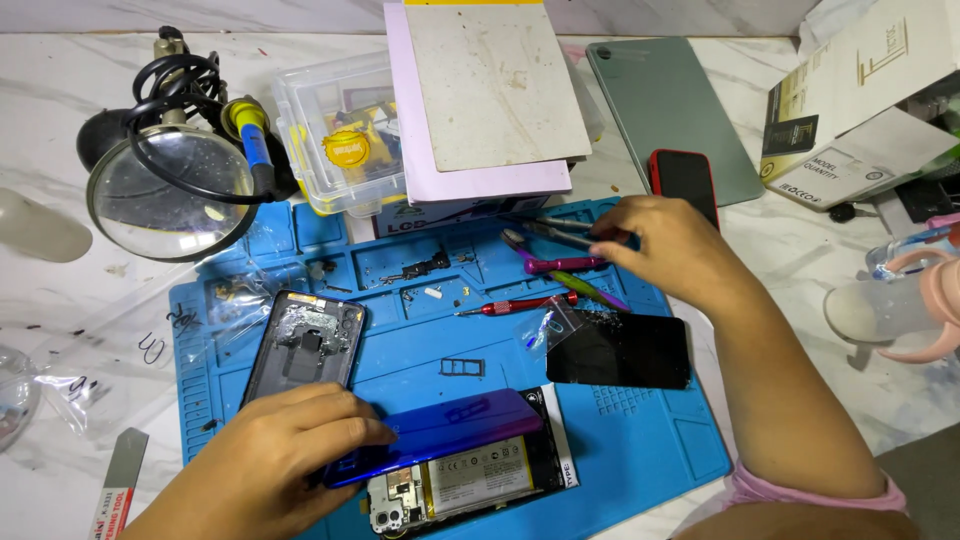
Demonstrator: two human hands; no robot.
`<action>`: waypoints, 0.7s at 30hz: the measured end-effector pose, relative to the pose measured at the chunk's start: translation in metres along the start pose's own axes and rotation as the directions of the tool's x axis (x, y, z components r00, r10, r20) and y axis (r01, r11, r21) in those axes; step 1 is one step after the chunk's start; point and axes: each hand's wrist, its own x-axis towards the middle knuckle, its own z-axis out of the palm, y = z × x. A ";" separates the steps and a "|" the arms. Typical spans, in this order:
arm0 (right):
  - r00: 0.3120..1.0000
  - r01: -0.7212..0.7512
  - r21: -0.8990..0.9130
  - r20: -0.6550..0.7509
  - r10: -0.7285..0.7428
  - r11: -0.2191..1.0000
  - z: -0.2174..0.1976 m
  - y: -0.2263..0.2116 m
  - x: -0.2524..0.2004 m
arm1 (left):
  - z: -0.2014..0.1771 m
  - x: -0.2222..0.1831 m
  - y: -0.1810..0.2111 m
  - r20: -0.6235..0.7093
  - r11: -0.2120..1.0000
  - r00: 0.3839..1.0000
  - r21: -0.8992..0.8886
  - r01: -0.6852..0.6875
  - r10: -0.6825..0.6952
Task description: Disassembling and reassembling a mobile phone on a repair mat using various tools.
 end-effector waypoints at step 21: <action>0.891 0.419 0.811 -0.455 -0.011 0.409 0.004 -0.042 -0.036 | -0.005 0.007 0.011 0.040 1.000 0.999 -0.022 -0.018 0.019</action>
